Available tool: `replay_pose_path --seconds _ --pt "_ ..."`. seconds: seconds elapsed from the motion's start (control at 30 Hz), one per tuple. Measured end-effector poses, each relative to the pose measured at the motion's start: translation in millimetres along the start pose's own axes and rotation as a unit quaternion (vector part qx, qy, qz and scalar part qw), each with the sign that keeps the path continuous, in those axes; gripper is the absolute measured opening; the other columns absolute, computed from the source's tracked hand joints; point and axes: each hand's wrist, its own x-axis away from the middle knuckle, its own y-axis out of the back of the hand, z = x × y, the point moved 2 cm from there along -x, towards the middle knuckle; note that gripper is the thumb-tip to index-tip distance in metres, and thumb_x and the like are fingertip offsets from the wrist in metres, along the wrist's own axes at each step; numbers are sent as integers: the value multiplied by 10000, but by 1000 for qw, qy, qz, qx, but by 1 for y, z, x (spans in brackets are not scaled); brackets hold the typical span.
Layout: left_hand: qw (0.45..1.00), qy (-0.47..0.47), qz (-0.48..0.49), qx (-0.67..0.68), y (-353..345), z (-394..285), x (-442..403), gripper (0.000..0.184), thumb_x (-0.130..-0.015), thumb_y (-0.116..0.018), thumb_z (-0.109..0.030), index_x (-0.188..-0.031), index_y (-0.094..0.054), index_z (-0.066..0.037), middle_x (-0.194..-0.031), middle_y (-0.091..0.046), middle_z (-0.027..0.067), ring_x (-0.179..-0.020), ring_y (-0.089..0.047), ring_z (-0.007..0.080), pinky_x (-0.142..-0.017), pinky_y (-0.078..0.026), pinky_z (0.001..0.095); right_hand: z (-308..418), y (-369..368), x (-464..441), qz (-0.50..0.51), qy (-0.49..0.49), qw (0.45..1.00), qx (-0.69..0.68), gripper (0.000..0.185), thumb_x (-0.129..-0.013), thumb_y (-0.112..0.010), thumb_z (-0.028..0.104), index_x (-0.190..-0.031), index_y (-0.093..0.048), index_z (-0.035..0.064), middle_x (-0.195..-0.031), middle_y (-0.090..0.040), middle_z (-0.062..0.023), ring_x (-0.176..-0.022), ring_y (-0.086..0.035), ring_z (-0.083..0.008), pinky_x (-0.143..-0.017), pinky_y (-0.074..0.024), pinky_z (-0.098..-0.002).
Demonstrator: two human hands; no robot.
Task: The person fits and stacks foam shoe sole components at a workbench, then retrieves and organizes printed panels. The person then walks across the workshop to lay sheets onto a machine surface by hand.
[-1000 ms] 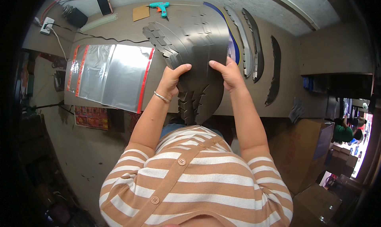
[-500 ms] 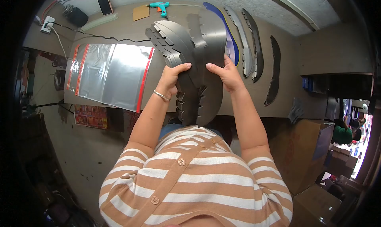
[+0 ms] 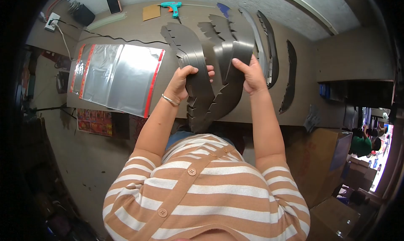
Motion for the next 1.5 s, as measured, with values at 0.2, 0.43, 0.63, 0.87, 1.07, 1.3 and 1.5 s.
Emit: replay_pose_path --seconds 0.2,0.43,0.63,0.87,1.07,1.3,1.5 --pt "996 -55 -26 -71 5 -1 1 301 -750 -596 -2 -1037 -563 81 -982 -635 179 -866 -651 259 -754 -554 360 6 -8 13 45 -104 989 -92 419 -816 -645 28 -1202 -483 15 -1100 -602 -109 -976 -614 -212 -875 -502 -351" --pt "987 -69 -96 -109 14 8 -4 298 -739 -674 -11 -1017 -590 57 -940 -644 131 -820 -656 220 -713 -569 350 -14 -31 8 33 -133 990 25 488 -794 -687 43 -1230 -469 18 -1125 -588 -92 -1006 -586 -191 -885 -475 -314" --pt "991 -49 -97 -75 13 1 0 294 -762 -637 -64 -1028 -585 49 -949 -641 141 -827 -648 219 -737 -544 341 -10 -26 6 -1 -62 997 50 465 -793 -688 54 -1209 -484 20 -1124 -592 -85 -1008 -583 -188 -888 -470 -324" --pt "995 -59 -26 -71 19 0 1 289 -778 -560 -52 -1037 -570 76 -961 -636 175 -856 -643 230 -741 -545 346 23 -28 16 95 -172 980 -22 410 -812 -665 49 -1184 -499 -2 -1061 -614 -106 -977 -601 -192 -867 -484 -324" --pt "987 -60 -103 -110 14 3 -1 307 -745 -675 -43 -1022 -585 56 -935 -640 142 -852 -639 215 -730 -547 330 -18 -42 10 44 -87 993 72 471 -816 -659 46 -1247 -469 40 -1155 -573 -89 -1021 -569 -173 -885 -470 -319" --pt "997 -47 -65 -11 10 -5 4 318 -777 -640 -87 -1058 -571 46 -954 -634 137 -834 -639 209 -722 -544 315 -2 -26 12 18 -26 999 40 480 -812 -671 65 -1245 -468 26 -1148 -578 -106 -1034 -567 -188 -891 -467 -327" --pt "989 -88 -94 -68 19 1 1 270 -774 -615 -49 -1023 -569 43 -933 -626 117 -803 -639 204 -723 -550 324 -1 -35 16 71 -85 993 44 441 -788 -691 53 -1183 -502 -4 -1097 -599 -100 -998 -579 -180 -887 -464 -324"
